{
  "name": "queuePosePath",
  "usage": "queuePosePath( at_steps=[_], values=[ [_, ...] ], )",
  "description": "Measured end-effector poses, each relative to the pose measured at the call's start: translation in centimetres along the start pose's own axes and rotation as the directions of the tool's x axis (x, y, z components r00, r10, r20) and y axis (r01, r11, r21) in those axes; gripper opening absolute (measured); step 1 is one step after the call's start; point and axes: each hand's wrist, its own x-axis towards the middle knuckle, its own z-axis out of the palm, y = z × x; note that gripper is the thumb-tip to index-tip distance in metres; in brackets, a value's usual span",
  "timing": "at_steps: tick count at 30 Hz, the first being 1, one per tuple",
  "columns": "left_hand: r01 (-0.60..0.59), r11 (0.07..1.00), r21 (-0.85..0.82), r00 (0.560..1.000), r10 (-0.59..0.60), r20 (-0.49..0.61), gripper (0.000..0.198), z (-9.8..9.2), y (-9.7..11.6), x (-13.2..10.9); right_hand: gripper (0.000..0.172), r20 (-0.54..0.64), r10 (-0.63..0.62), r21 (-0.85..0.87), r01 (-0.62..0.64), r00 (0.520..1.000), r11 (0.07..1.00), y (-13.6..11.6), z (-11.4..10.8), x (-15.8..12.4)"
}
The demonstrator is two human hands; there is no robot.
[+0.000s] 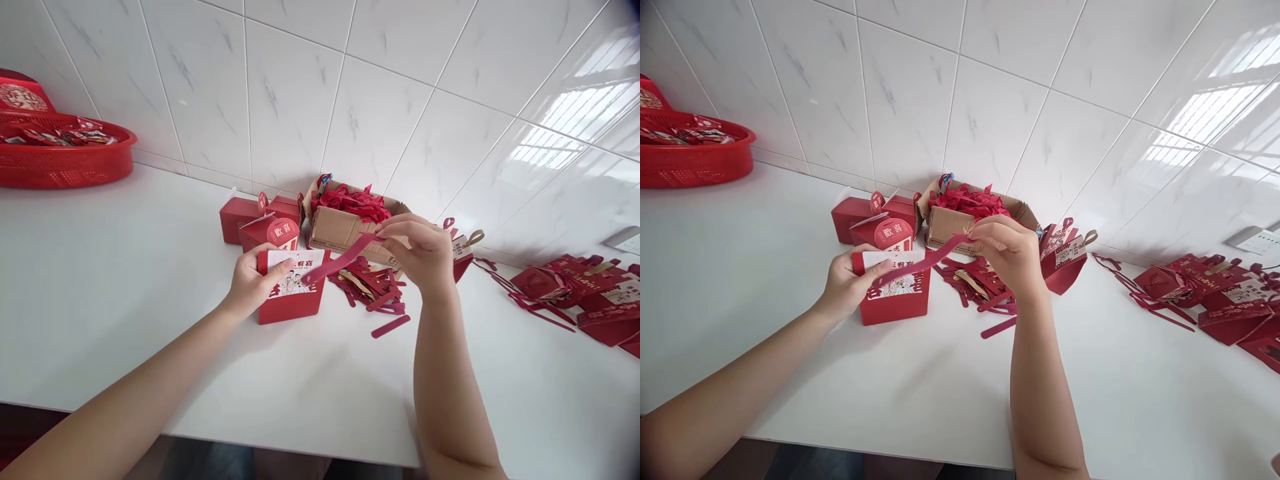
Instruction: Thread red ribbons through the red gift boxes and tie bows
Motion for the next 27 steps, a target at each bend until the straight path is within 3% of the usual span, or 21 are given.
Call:
queuePosePath(
  at_steps=[3,6,16,27],
  values=[
    [-0.002,1.0,-0.004,1.0,0.002,0.003,0.025,0.0,0.1,0.0,0.021,0.019,-0.127,0.003,0.127,0.992,0.992,-2.2,-0.4,0.1],
    [-0.006,1.0,-0.013,1.0,0.007,0.018,0.025,0.0,0.0,0.0,0.025,0.025,-0.171,0.021,0.171,0.985,0.985,-3.4,-0.6,0.0],
    [-0.006,1.0,-0.005,0.999,0.007,0.034,0.027,-0.1,0.1,0.0,0.022,0.044,-0.15,0.071,0.146,0.988,0.987,-4.9,-0.3,-0.2],
    [-0.012,0.999,-0.035,0.999,0.013,0.036,0.027,-0.1,-0.4,0.1,0.019,0.133,-0.134,0.015,0.133,0.982,0.991,-4.6,0.9,-0.3]
  ],
)
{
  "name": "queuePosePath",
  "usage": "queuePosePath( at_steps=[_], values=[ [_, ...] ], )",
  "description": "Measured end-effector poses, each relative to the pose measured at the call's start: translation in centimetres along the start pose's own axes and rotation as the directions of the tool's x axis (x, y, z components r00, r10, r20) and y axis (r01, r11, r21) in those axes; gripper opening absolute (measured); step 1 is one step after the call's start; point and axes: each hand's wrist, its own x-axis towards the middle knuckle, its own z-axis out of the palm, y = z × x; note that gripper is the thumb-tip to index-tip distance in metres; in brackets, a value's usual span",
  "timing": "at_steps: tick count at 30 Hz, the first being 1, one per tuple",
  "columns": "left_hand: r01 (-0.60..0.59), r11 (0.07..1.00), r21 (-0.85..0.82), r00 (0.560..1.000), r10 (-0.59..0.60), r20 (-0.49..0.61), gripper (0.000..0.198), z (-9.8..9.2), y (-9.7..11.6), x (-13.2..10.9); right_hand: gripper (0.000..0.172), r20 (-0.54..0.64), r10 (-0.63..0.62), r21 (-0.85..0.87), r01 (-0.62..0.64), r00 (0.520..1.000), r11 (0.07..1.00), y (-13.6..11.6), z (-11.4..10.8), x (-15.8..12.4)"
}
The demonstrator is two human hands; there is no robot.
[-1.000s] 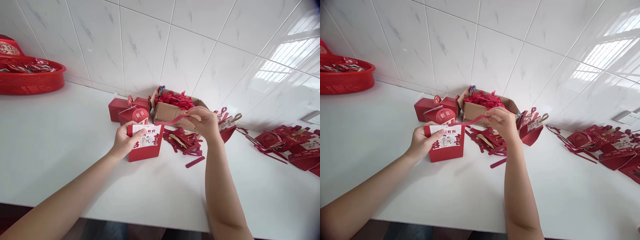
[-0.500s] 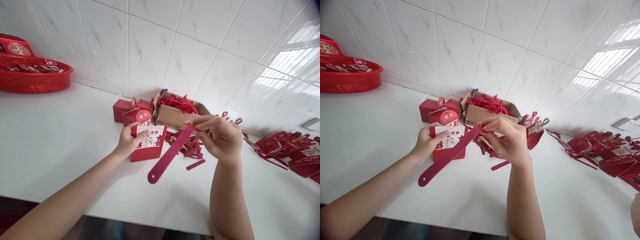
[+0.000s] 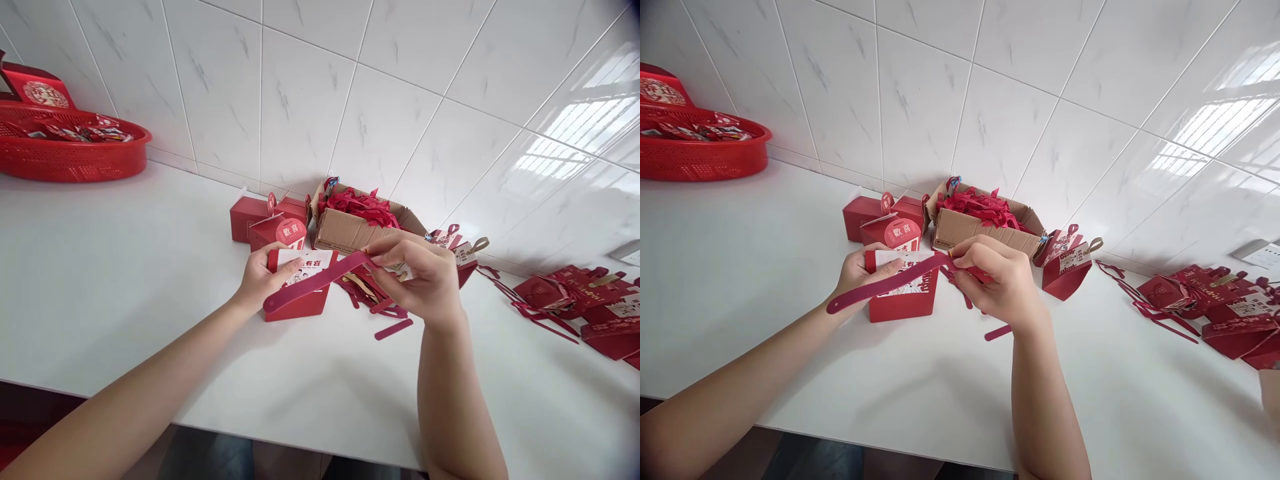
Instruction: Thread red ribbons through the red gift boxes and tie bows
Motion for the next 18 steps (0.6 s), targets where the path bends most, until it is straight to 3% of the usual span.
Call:
queuePosePath(
  at_steps=[9,18],
  values=[
    [0.026,0.999,-0.021,1.0,-0.026,0.017,0.028,0.1,0.4,-0.1,0.017,0.125,0.105,-0.028,-0.103,0.986,0.994,0.3,1.3,-0.1],
    [0.01,1.0,-0.006,0.999,-0.01,0.037,0.027,0.1,0.1,-0.1,0.021,0.211,0.115,0.045,-0.127,0.971,0.991,-0.1,2.4,0.1]
  ],
)
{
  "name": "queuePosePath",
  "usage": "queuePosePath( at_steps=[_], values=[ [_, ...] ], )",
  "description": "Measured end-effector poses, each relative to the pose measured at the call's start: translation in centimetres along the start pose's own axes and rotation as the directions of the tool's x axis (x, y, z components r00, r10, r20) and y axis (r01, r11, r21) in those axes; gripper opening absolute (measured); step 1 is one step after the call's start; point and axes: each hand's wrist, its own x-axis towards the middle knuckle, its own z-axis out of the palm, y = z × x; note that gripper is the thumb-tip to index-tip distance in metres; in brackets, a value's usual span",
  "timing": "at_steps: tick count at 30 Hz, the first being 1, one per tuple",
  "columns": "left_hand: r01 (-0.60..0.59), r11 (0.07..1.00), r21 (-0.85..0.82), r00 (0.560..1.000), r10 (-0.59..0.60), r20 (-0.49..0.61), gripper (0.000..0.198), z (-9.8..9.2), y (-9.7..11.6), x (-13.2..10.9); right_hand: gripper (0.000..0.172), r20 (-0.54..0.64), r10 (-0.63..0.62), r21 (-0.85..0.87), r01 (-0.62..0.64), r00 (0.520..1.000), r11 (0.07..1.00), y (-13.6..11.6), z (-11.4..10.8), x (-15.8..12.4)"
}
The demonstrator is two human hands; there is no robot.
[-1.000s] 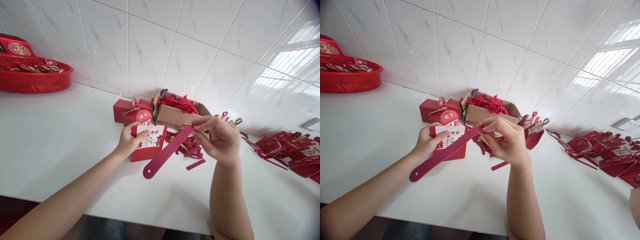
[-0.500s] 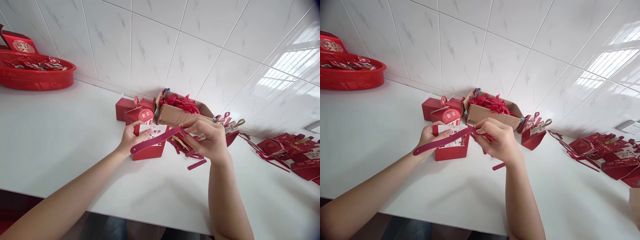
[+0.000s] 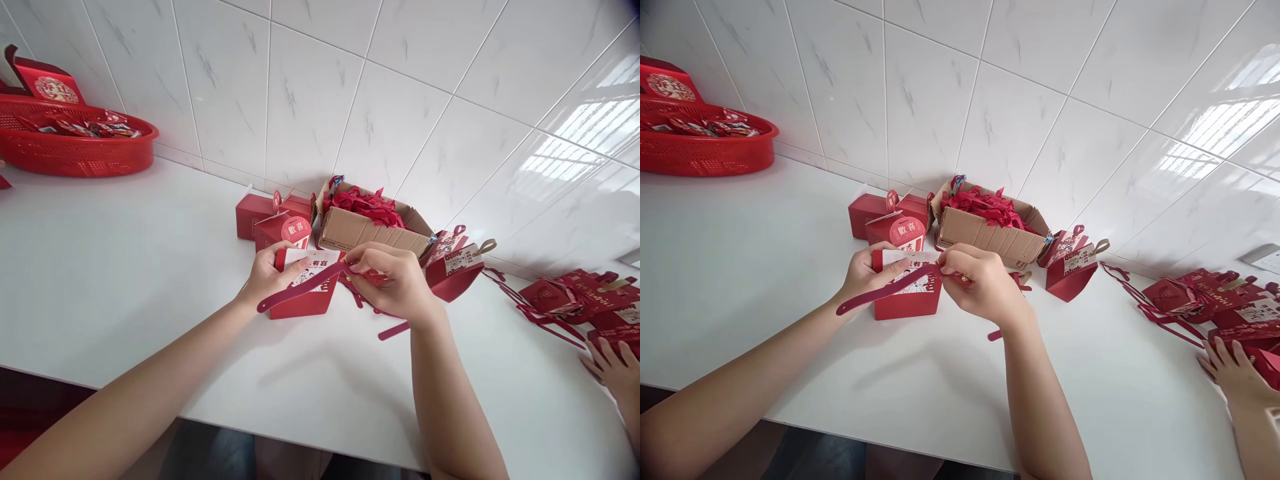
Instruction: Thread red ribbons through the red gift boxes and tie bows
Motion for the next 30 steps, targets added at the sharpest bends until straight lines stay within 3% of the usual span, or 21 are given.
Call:
queuePosePath(
  at_steps=[11,21,30],
  values=[
    [0.012,0.999,0.03,1.0,-0.013,0.002,0.029,0.0,0.2,-0.2,0.023,0.055,0.067,0.088,-0.072,0.996,0.994,0.1,0.4,-0.2],
    [-0.007,0.999,0.043,1.0,0.006,0.021,0.029,0.0,0.0,-0.1,0.014,0.063,0.115,0.02,-0.117,0.991,0.993,-0.1,1.0,0.0],
    [-0.105,0.986,0.132,0.994,0.101,0.033,0.03,0.6,-0.2,-0.7,0.018,0.062,0.004,-0.018,-0.002,0.998,1.0,1.7,2.2,0.0]
  ],
)
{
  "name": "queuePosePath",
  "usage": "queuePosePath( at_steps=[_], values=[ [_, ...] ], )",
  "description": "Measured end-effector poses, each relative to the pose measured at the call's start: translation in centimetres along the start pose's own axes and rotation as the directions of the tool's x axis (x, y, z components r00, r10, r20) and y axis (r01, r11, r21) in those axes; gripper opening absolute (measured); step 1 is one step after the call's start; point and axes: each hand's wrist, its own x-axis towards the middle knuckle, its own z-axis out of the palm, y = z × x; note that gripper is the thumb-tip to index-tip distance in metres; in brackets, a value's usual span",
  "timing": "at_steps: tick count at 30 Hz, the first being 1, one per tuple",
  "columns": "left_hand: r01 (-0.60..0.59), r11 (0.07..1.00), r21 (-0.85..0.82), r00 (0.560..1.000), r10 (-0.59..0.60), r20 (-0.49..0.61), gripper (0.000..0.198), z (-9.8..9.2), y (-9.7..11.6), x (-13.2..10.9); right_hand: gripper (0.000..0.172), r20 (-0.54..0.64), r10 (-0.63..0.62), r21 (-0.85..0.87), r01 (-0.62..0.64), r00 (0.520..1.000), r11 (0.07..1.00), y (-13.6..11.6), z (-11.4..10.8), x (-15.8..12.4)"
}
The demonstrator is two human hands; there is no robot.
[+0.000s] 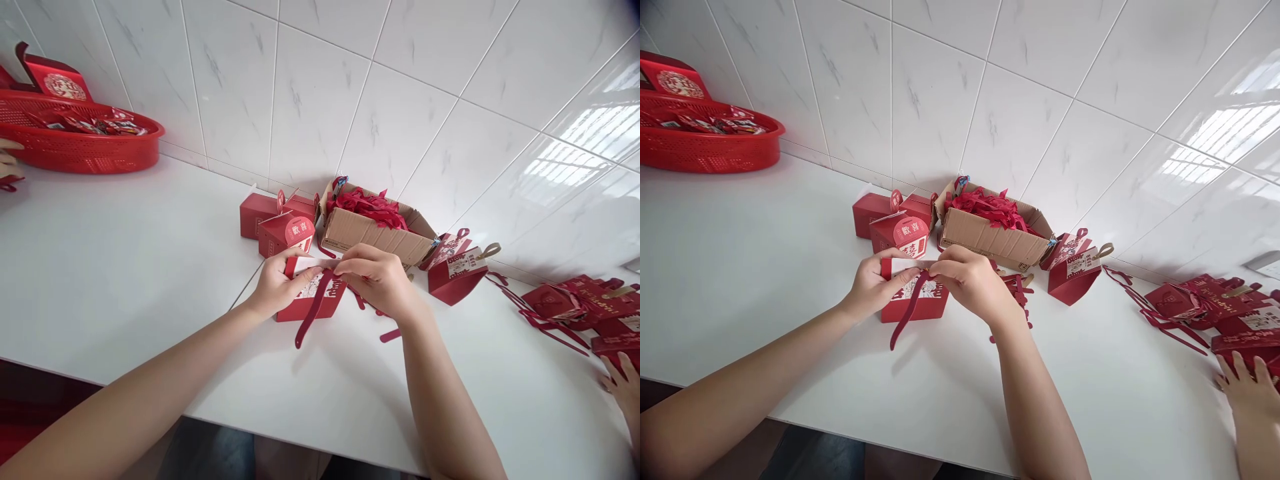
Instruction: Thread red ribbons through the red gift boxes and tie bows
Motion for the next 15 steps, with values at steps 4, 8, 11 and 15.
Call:
queuePosePath(
  at_steps=[4,8,11,15],
  values=[
    [-0.007,0.999,-0.032,1.0,0.007,0.022,0.031,0.08,-0.09,-0.18,0.019,0.0,-0.02,-0.02,0.02,1.0,1.0,0.12,-0.13,-0.12],
    [-0.003,0.996,-0.084,0.997,0.009,0.072,0.03,0.02,-0.08,-0.24,0.019,-0.006,-0.023,-0.027,0.023,1.0,0.999,-0.14,-0.23,-0.08],
    [-0.013,0.993,-0.12,0.994,0.026,0.108,0.029,-0.13,0.07,-0.33,0.019,-0.01,-0.027,-0.011,0.027,1.0,1.0,-0.44,-0.28,-0.02],
    [-0.063,0.991,-0.116,0.988,0.078,0.132,0.026,-0.27,0.19,-0.4,0.019,-0.019,-0.011,-0.021,0.01,1.0,1.0,-0.84,-0.38,0.02]
  ],
)
